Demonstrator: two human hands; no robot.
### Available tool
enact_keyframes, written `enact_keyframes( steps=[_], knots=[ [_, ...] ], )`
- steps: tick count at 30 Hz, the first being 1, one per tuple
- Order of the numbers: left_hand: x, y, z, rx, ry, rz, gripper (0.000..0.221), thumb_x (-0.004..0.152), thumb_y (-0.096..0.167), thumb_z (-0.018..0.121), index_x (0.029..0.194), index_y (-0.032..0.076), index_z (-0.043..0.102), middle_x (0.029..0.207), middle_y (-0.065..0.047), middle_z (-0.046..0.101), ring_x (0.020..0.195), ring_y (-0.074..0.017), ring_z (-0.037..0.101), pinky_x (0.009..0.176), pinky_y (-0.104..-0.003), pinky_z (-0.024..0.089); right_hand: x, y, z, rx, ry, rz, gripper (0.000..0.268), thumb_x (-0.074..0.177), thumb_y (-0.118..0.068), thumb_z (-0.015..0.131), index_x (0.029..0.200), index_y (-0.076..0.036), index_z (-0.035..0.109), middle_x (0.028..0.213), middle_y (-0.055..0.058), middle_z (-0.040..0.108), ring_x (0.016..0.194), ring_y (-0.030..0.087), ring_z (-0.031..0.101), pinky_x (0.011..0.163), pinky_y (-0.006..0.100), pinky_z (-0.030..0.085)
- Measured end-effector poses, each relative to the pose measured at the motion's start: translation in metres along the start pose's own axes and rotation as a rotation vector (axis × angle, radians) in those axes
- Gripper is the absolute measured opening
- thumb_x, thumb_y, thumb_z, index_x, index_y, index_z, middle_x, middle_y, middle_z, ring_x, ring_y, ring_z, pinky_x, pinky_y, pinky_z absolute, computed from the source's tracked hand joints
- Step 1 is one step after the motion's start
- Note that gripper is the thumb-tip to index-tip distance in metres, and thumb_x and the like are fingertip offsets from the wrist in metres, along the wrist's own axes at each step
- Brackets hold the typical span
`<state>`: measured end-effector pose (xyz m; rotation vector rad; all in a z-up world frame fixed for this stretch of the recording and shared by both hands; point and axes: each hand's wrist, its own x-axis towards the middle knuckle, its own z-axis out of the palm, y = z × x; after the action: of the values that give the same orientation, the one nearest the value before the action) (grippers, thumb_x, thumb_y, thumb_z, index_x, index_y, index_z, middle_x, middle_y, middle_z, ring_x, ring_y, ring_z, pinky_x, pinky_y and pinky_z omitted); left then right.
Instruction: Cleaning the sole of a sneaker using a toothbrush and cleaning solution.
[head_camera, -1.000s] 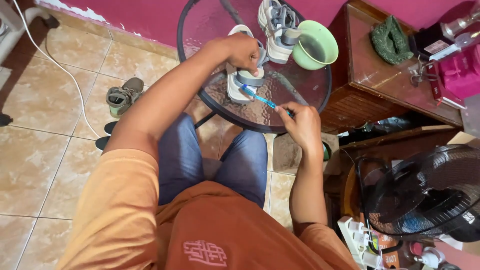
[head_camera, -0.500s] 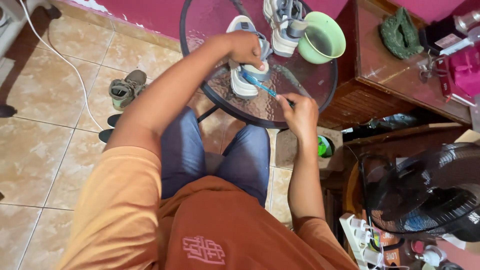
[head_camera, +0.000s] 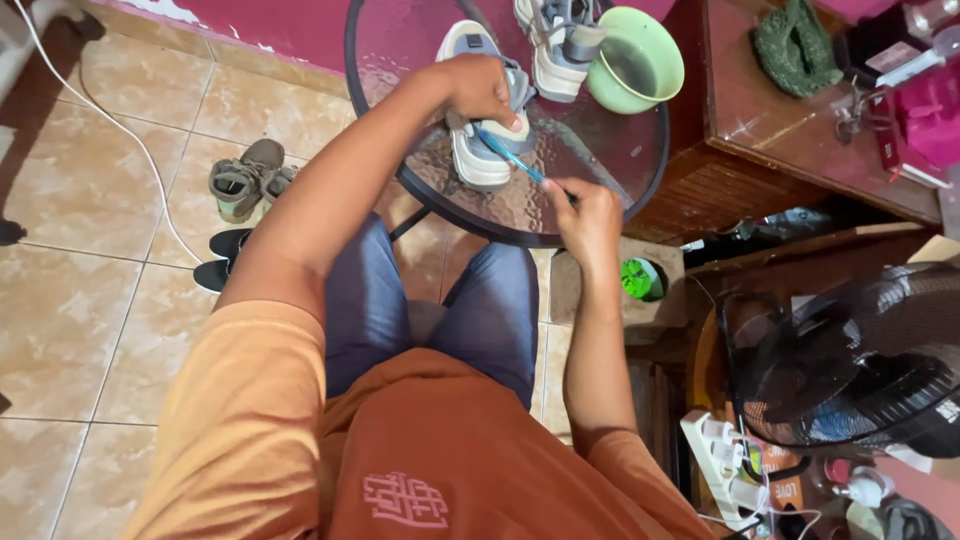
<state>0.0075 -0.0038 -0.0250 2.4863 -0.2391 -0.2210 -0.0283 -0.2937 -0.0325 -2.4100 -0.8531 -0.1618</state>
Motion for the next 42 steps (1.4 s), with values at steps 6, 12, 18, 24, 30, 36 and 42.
enact_keyframes(
  steps=[6,12,18,24,30,36,42],
  knots=[
    [-0.003,-0.002,0.001,-0.014,0.015,0.024,0.065,0.100,0.045,0.075,0.057,0.015,0.038,0.055,0.000,0.025,0.052,-0.0147,0.022,0.057,-0.035,0.023,0.016,-0.024,0.030,-0.052,0.063,-0.159,0.022,0.097,-0.034,0.070,0.093,-0.017,0.083,0.087,0.012,0.076,0.083,0.039,0.071,0.060,0.044,0.045],
    [0.007,-0.011,0.007,-0.048,0.051,-0.029,0.055,0.096,0.045,0.081,0.060,0.012,0.054,0.059,-0.001,0.040,0.056,-0.0156,0.037,0.058,-0.037,0.032,-0.009,0.006,-0.014,0.071,0.026,0.005,0.027,0.098,-0.032,0.070,0.098,-0.008,0.083,0.091,0.003,0.081,0.075,0.012,0.069,0.065,0.033,0.046],
    [-0.016,0.012,-0.005,-0.117,-0.006,-0.085,0.064,0.101,0.039,0.077,0.058,0.014,0.037,0.057,-0.001,0.027,0.051,-0.0145,0.027,0.053,-0.033,0.033,0.016,-0.004,0.024,-0.014,0.061,-0.201,0.025,0.100,-0.035,0.069,0.087,-0.017,0.081,0.066,0.015,0.065,0.061,0.023,0.067,0.055,0.041,0.039],
    [-0.022,0.017,-0.004,-0.195,0.020,-0.099,0.065,0.099,0.038,0.078,0.057,0.015,0.033,0.057,0.000,0.022,0.050,-0.0139,0.024,0.051,-0.033,0.035,0.001,0.003,-0.011,0.098,-0.103,-0.138,0.026,0.103,-0.029,0.069,0.084,-0.012,0.076,0.063,-0.006,0.054,0.067,0.003,0.045,0.058,0.034,0.035],
    [0.007,-0.011,0.010,-0.117,0.054,-0.126,0.042,0.088,0.051,0.083,0.088,0.009,0.080,0.080,0.002,0.070,0.073,-0.0118,0.056,0.065,-0.037,0.043,0.020,0.014,0.022,0.004,-0.010,-0.218,0.023,0.097,-0.037,0.072,0.098,-0.018,0.085,0.091,0.003,0.081,0.077,0.022,0.075,0.061,0.039,0.048],
    [0.009,-0.018,0.015,-0.128,0.079,-0.088,0.051,0.090,0.049,0.086,0.064,0.013,0.060,0.063,0.005,0.042,0.062,-0.0096,0.036,0.058,-0.034,0.031,0.026,0.021,0.028,-0.087,-0.069,-0.178,0.026,0.097,-0.045,0.071,0.100,-0.023,0.085,0.094,0.005,0.079,0.082,0.023,0.075,0.061,0.040,0.048],
    [0.011,-0.024,0.017,-0.160,0.090,-0.094,0.047,0.091,0.051,0.086,0.071,0.012,0.067,0.069,0.006,0.046,0.065,-0.0095,0.041,0.061,-0.033,0.039,0.006,0.022,-0.010,0.037,0.017,-0.178,0.020,0.098,-0.032,0.075,0.096,-0.014,0.084,0.082,0.002,0.079,0.068,0.009,0.061,0.062,0.034,0.043]
  ],
)
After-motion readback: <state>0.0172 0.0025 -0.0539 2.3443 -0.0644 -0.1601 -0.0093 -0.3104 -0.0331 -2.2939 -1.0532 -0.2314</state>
